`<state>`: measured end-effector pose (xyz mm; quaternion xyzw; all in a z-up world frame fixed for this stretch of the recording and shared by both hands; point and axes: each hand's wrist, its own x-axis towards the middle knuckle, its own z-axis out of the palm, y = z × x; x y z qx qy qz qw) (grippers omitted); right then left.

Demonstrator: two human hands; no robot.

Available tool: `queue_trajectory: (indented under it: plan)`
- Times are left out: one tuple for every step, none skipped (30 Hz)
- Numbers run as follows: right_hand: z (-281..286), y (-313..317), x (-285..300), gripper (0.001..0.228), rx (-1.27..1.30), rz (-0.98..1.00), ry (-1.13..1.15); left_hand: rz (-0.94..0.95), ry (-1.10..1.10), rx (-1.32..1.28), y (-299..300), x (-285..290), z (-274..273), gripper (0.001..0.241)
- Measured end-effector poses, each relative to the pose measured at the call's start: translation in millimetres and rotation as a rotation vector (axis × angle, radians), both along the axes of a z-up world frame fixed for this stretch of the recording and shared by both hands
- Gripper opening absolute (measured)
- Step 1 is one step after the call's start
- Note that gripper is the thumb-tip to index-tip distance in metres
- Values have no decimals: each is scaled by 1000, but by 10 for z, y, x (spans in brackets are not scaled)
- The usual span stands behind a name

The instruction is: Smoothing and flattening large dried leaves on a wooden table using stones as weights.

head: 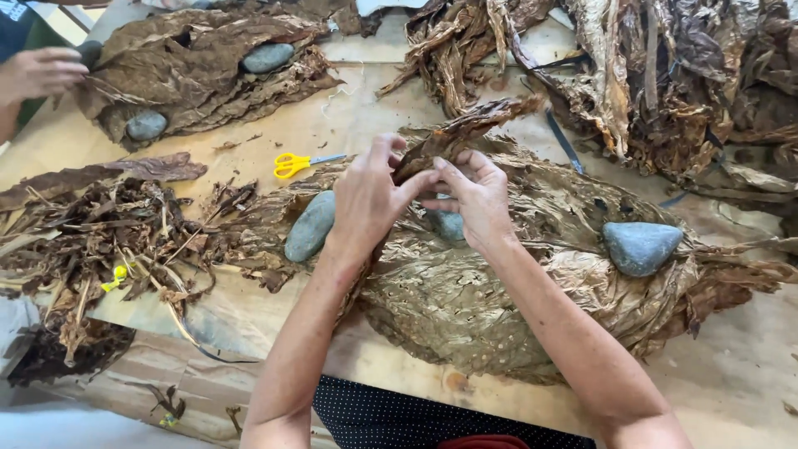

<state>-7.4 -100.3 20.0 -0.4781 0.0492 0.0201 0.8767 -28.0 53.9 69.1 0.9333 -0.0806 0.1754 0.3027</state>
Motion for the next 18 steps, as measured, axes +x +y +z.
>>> queue_trajectory:
  plan:
    - [0, -4, -16, 16, 9, -20, 15, -18, -52, -2, -19, -34, -38, 62]
    - [34, -15, -23, 16, 12, -19, 14, -17, -53, 1, 15, -2, -128, 62]
    - [60, -30, -42, 16, 31, -4, 14, -19, -174, 65, 45, 21, -227, 48]
    - [86, -45, -61, 16, 50, 11, 13, -22, -295, 128, 77, 43, -327, 34]
    - [46, -51, -51, 16, 51, 10, 15, -23, -294, 129, 101, 58, -345, 34]
    - [8, -56, -43, 15, 49, 26, -1, -29, -326, 142, 125, 71, -361, 28]
    - [-27, -67, -33, 15, 47, 42, -18, -37, -360, 153, 144, 87, -376, 22]
    - [-15, -95, -38, 15, 47, 41, -19, -38, -361, 154, 182, 140, -318, 22]
    - [-3, -121, -47, 15, 60, 47, 8, -39, -308, -63, 223, 188, -263, 19]
    - [8, -145, -58, 15, 73, 54, 35, -39, -252, -279, 265, 234, -208, 16]
    - [-16, -185, -50, 15, 73, 56, 35, -37, -253, -279, 311, 250, -142, 16]
    - [-38, -223, -44, 14, 66, 92, 49, -5, -180, -448, 359, 263, -75, 16]
    - [-55, -256, -33, 14, 59, 129, 61, 27, -108, -616, 412, 278, -1, 19]
    - [-69, -305, -28, 14, 58, 132, 59, 30, -111, -616, 473, 299, 30, 19]
    - [-77, -356, -12, 12, 101, 191, 55, 35, -62, -692, 531, 331, 70, 18]
    - [-85, -408, 4, 13, 143, 249, 50, 39, -12, -768, 588, 363, 110, 19]
    - [-85, -443, 7, 13, 143, 251, 47, 39, -16, -768, 660, 382, 117, 19]
    - [-86, -477, 13, 12, 158, 287, 44, 62, -35, -752, 732, 401, 122, 19]
